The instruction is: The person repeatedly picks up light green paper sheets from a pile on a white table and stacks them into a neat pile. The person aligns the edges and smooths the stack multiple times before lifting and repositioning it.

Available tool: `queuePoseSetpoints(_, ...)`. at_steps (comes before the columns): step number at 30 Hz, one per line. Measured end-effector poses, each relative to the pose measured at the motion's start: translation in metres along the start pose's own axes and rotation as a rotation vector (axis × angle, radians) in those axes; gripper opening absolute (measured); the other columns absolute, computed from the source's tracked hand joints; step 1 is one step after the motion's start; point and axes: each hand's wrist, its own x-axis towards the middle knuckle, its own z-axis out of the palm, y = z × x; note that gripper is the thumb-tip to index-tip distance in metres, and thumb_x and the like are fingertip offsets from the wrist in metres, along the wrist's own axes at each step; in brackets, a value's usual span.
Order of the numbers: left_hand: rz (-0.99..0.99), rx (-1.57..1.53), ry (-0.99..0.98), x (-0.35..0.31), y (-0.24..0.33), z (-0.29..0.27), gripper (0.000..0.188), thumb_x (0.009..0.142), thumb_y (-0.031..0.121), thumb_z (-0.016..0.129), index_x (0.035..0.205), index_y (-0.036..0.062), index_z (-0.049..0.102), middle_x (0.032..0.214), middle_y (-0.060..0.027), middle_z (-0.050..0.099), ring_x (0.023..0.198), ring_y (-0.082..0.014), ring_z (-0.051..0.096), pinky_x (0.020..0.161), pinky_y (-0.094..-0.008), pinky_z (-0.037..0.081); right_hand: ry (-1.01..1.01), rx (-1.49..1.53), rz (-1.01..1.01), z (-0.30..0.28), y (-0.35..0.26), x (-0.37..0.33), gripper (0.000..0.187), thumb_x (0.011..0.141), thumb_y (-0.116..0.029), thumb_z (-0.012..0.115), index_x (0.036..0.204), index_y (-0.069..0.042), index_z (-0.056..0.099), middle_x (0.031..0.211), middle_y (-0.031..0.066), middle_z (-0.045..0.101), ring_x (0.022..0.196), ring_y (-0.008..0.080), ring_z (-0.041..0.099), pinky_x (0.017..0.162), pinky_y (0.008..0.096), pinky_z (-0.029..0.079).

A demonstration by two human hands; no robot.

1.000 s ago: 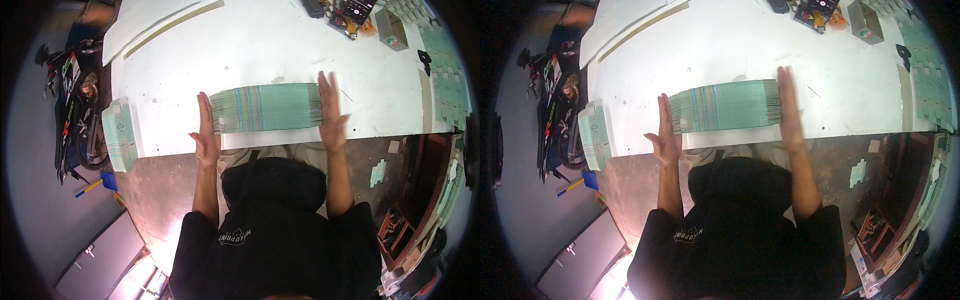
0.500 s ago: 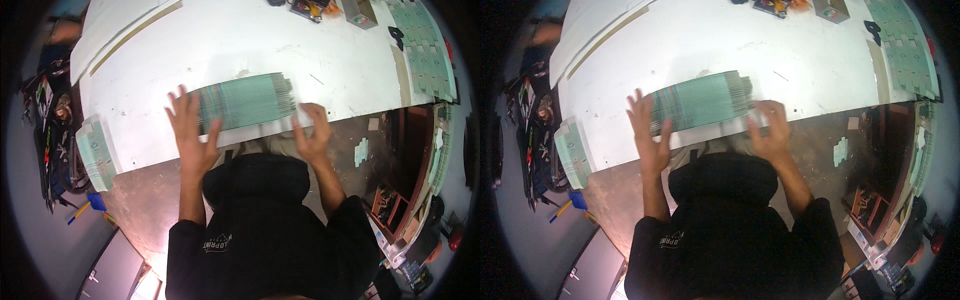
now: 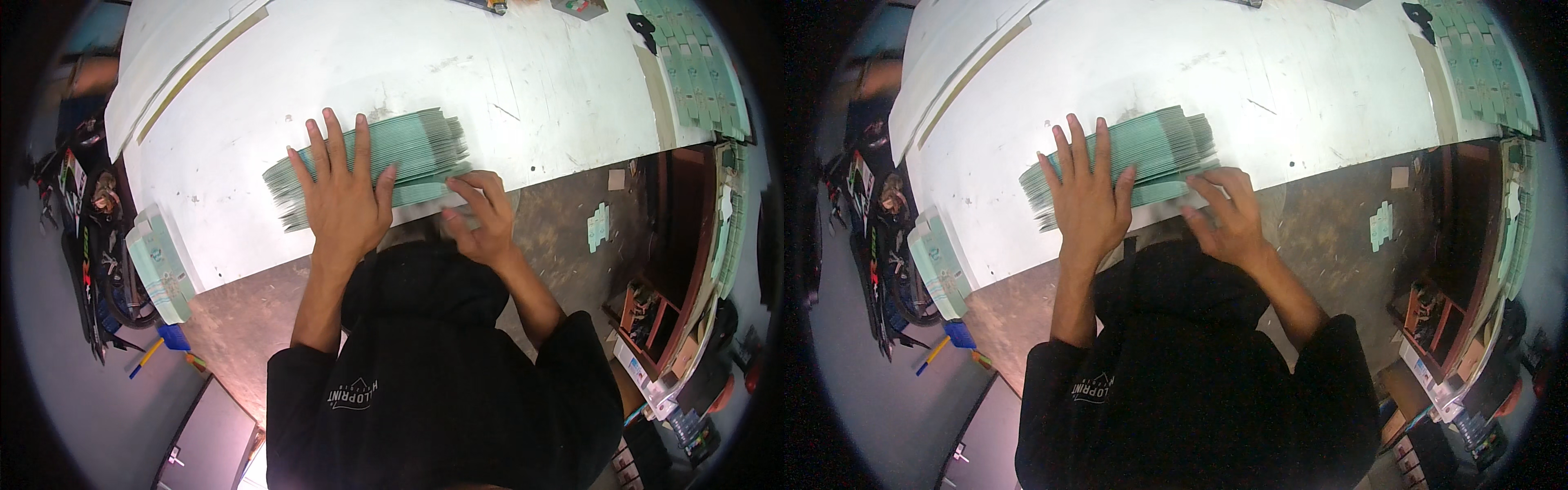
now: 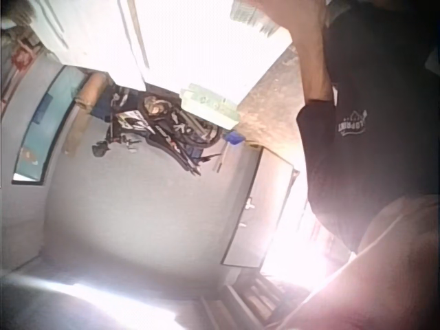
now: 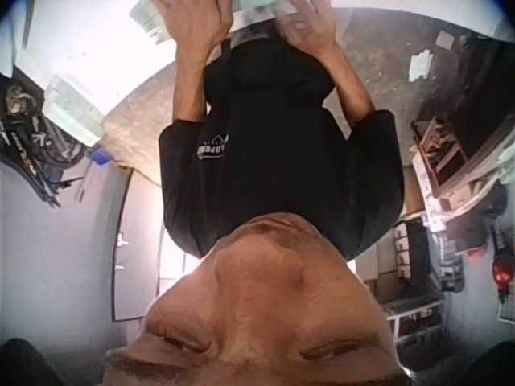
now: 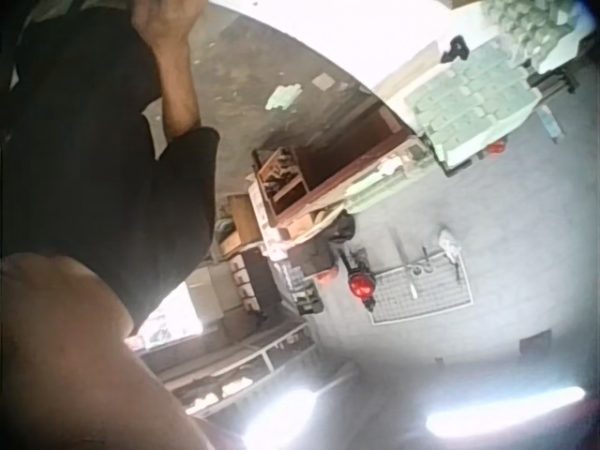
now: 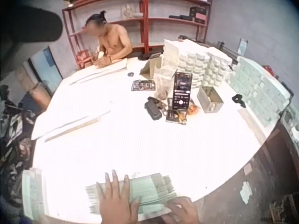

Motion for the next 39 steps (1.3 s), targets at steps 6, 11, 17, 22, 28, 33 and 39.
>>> queuePoseSetpoints(6, -0.003, -0.013, 0.005, 0.0, 0.0, 0.001, 0.069, 0.109, 0.048, 0.044, 0.165, 0.0079, 0.037, 0.173, -0.0279, 0.018, 0.162, -0.0487, 0.01, 0.125, -0.0712, 0.003, 0.021, 0.038, 0.007, 0.0, 0.0, 0.015, 0.026, 0.088, -0.008, 0.078, 0.113, 0.001, 0.075, 0.097, 0.0118, 0.066, 0.088, 0.0286, 0.061, 0.076, 0.0381, 0.049)
queuePoseSetpoints(11, -0.007, -0.008, 0.015, 0.001, 0.0, 0.001, 0.068, 0.11, 0.047, 0.045, 0.164, 0.0078, 0.038, 0.173, -0.0274, 0.02, 0.161, -0.0487, 0.012, 0.125, -0.0713, 0.004, 0.053, -0.054, -0.01, -0.007, -0.01, 0.029, 0.019, 0.091, -0.003, 0.074, 0.109, 0.001, 0.075, 0.096, 0.0131, 0.068, 0.084, 0.0268, 0.063, 0.074, 0.036, 0.05)
queuePoseSetpoints(17, -0.013, -0.012, 0.021, 0.0, 0.001, 0.001, 0.068, 0.11, 0.049, 0.043, 0.164, 0.0082, 0.039, 0.173, -0.0275, 0.021, 0.161, -0.0489, 0.012, 0.125, -0.0716, 0.004, -0.002, 0.308, 0.368, -0.007, 0.002, 0.023, 0.016, 0.098, -0.003, 0.068, 0.111, 0.004, 0.075, 0.09, 0.0139, 0.074, 0.082, 0.0214, 0.07, 0.076, 0.0316, 0.053)
queuePoseSetpoints(22, -0.008, -0.005, 0.022, 0.001, 0.0, 0.003, 0.068, 0.11, 0.049, 0.042, 0.164, 0.0076, 0.039, 0.173, -0.0277, 0.021, 0.161, -0.0489, 0.012, 0.125, -0.0714, 0.004, -0.041, 0.446, 0.463, -0.007, 0.018, 0.016, 0.018, 0.1, 0.0, 0.069, 0.115, 0.005, 0.075, 0.095, 0.0094, 0.075, 0.086, 0.0129, 0.068, 0.079, 0.0267, 0.052)
queuePoseSetpoints(28, -0.008, -0.006, 0.014, 0.001, 0.0, 0.003, 0.068, 0.11, 0.049, 0.043, 0.164, 0.0077, 0.038, 0.173, -0.0274, 0.02, 0.161, -0.0486, 0.011, 0.126, -0.0712, 0.004, -0.196, 0.583, 0.543, -0.018, 0.032, 0.03, 0.016, 0.094, -0.002, 0.076, 0.11, 0.001, 0.078, 0.087, 0.007, 0.077, 0.078, 0.0093, 0.065, 0.074, 0.0274, 0.052)
queuePoseSetpoints(33, -0.009, -0.002, 0.012, 0.001, 0.001, 0.002, 0.068, 0.11, 0.048, 0.044, 0.164, 0.0077, 0.037, 0.173, -0.0273, 0.02, 0.162, -0.0479, 0.011, 0.126, -0.071, 0.004, -0.315, 0.495, 0.534, -0.022, 0.032, 0.048, 0.014, 0.094, -0.005, 0.079, 0.107, 0.001, 0.077, 0.083, 0.0058, 0.075, 0.072, 0.009, 0.063, 0.067, 0.0269, 0.052)
queuePoseSetpoints(39, -0.009, -0.005, 0.0, 0.001, 0.0, 0.001, 0.068, 0.11, 0.047, 0.044, 0.164, 0.0078, 0.037, 0.173, -0.0269, 0.02, 0.162, -0.0478, 0.012, 0.126, -0.071, 0.004, -0.228, 0.537, 0.559, -0.016, 0.024, 0.038, 0.007, 0.096, -0.004, 0.075, 0.097, 0.002, 0.073, 0.084, 0.0075, 0.072, 0.07, 0.0105, 0.064, 0.062, 0.0265, 0.052)
